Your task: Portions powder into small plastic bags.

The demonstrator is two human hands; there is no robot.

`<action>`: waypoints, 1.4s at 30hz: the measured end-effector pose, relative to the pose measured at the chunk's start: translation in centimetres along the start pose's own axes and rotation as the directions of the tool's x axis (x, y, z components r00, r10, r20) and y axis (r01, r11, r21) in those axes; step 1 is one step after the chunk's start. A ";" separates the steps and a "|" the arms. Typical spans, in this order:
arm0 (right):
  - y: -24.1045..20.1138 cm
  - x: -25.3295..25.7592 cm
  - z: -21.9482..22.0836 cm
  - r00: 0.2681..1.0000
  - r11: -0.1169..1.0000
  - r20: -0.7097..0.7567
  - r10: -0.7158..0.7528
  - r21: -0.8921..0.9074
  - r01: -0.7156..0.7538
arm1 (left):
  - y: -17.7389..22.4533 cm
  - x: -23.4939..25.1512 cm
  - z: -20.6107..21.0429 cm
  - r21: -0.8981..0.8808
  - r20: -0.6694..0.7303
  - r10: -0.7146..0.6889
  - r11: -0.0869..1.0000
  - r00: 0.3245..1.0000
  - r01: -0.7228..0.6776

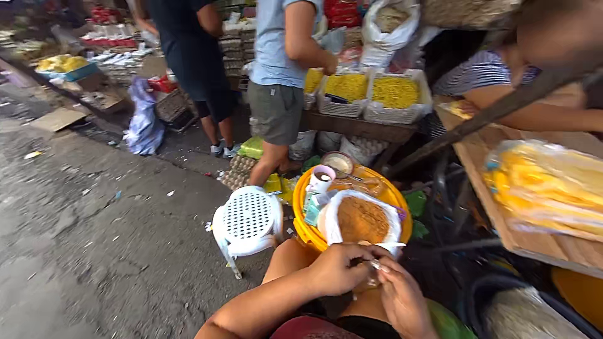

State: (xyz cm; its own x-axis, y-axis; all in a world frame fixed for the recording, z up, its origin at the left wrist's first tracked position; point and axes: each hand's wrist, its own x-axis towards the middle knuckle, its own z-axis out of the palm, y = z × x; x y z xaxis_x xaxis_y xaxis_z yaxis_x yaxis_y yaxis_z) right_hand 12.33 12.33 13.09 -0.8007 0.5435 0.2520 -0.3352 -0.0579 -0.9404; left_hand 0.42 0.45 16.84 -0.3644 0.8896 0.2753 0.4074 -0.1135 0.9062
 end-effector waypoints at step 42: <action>0.3 -2.9 -4.0 0.946 0.953 0.293 0.136 -0.299 -0.044 | 1.6 5.4 -2.4 0.266 -0.063 0.437 0.874 0.897 -0.407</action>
State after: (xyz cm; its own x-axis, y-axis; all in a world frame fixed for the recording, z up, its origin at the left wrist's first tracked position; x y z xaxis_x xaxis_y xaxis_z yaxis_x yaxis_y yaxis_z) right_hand 16.54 14.12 11.17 -0.9488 0.2611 0.1777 -0.1356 0.1715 -0.9758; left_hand -2.96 4.03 20.54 -0.2021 0.7208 0.6630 0.7271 -0.3431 0.5946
